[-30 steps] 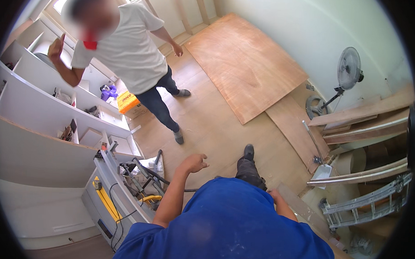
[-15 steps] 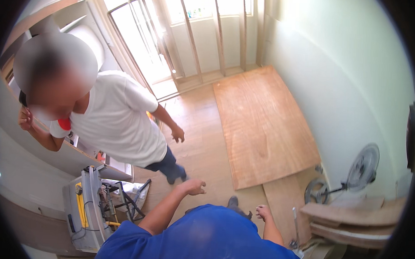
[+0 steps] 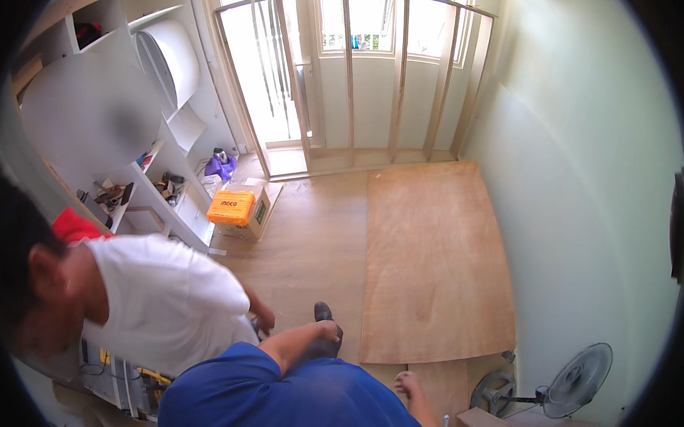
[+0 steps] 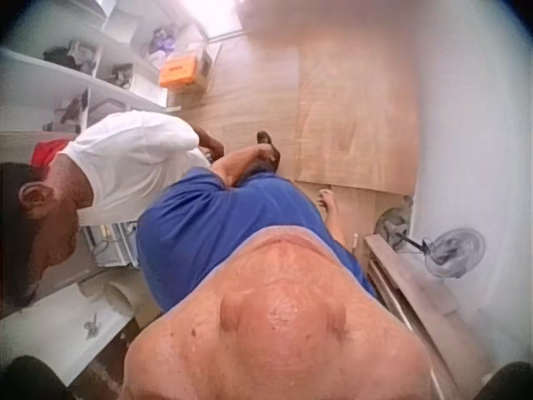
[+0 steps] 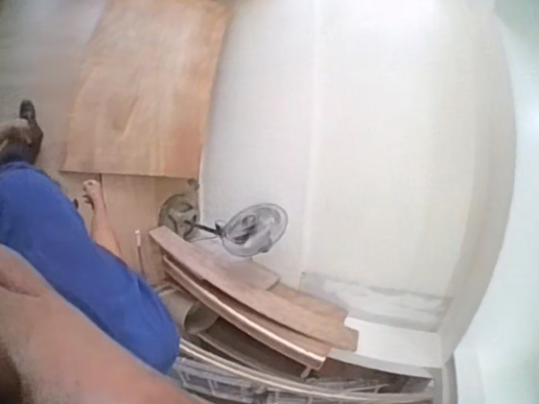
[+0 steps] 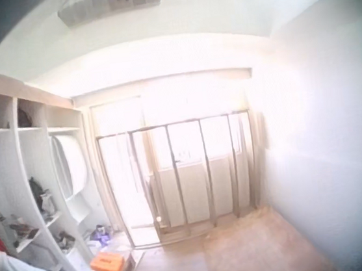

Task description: The person handles a large curved wooden panel, unfolding it from a rolled state and positioning it on the floor with coworkers. They adjust the panel's orientation and align it with other pieces in a workshop setting.

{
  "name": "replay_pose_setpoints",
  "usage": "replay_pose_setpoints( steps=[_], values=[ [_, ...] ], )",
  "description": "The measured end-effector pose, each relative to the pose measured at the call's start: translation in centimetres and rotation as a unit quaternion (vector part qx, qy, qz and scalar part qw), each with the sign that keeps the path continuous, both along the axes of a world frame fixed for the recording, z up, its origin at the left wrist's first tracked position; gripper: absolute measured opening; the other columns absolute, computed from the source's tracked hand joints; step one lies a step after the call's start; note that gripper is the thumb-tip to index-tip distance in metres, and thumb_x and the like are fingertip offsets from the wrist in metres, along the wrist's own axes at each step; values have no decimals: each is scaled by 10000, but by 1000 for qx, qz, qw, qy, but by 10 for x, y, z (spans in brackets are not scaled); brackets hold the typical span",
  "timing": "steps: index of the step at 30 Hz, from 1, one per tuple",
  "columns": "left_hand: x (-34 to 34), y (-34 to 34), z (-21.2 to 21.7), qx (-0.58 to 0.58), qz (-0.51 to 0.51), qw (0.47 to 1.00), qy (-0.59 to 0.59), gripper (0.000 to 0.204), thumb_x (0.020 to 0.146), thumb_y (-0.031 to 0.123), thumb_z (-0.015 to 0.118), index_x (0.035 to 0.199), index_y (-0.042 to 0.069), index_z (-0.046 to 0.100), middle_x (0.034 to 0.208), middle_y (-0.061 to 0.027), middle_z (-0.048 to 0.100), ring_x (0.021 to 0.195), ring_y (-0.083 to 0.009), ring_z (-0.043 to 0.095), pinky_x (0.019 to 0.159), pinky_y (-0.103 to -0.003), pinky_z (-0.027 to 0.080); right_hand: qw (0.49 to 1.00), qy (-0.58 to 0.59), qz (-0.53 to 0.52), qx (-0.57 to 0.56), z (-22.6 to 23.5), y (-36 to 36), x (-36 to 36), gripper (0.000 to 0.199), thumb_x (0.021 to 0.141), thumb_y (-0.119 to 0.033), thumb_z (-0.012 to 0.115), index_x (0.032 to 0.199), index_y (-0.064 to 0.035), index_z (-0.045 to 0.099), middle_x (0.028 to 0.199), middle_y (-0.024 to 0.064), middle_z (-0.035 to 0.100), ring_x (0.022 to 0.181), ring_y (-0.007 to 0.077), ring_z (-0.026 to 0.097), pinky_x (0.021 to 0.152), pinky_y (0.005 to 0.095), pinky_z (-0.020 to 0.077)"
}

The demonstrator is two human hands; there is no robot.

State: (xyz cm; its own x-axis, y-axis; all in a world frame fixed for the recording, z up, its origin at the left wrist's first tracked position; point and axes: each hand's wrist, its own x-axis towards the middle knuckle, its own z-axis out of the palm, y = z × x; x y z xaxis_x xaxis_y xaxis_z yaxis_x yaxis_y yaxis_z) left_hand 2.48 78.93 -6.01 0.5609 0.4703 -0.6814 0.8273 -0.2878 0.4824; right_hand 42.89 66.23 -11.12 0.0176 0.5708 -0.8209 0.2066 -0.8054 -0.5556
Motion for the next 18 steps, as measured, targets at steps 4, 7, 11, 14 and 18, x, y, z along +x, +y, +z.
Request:
replay_pose_setpoints(
  steps=[4, 7, 11, 14, 18],
  values=[
    [-12, 63, -6, -15, 50, 998, 17, 336, 946, 348, 613, 976, 33, 725, 857, -138, 711, 715, -267, 700, 658, -414, 558, 982, -88, 162, 47, -5, -5, -10, 224, 865, -215, 689, 985, -33, 742, 813, 105, 707, 688, 222, 667, 660, 367, 582],
    [-51, 119, -24, -143, 277, 950, -22, 340, 949, 356, 610, 962, 32, 713, 818, -106, 697, 700, -251, 696, 582, -404, 555, 976, -120, 180, 0, 11, 35, -26, 244, 872, -213, 678, 1030, -32, 723, 838, 101, 702, 702, 220, 672, 651, 368, 580],
    [-93, 215, -16, 19, 245, 969, -36, 399, 952, 379, 566, 890, 22, 736, 842, -148, 728, 676, -271, 697, 600, -422, 569, 975, -152, 163, -20, 33, 122, -37, 277, 881, -210, 664, 1090, -31, 697, 872, 96, 695, 720, 219, 678, 640, 371, 578],
    [-143, 255, -4, 22, 333, 938, -88, 403, 939, 373, 565, 822, 21, 722, 754, -139, 716, 610, -255, 685, 568, -408, 564, 975, -147, 166, -17, 43, 185, -53, 306, 888, -208, 654, 1135, -30, 677, 897, 91, 689, 734, 218, 683, 631, 372, 576],
    [-227, 286, 0, -48, 402, 914, -31, 383, 918, 339, 611, 1052, -7, 704, 857, -131, 730, 644, -221, 712, 540, -372, 573, 983, -104, 154, 12, 38, 283, -99, 347, 897, -205, 640, 1195, -29, 651, 930, 86, 682, 753, 216, 689, 620, 375, 574]
  ],
)
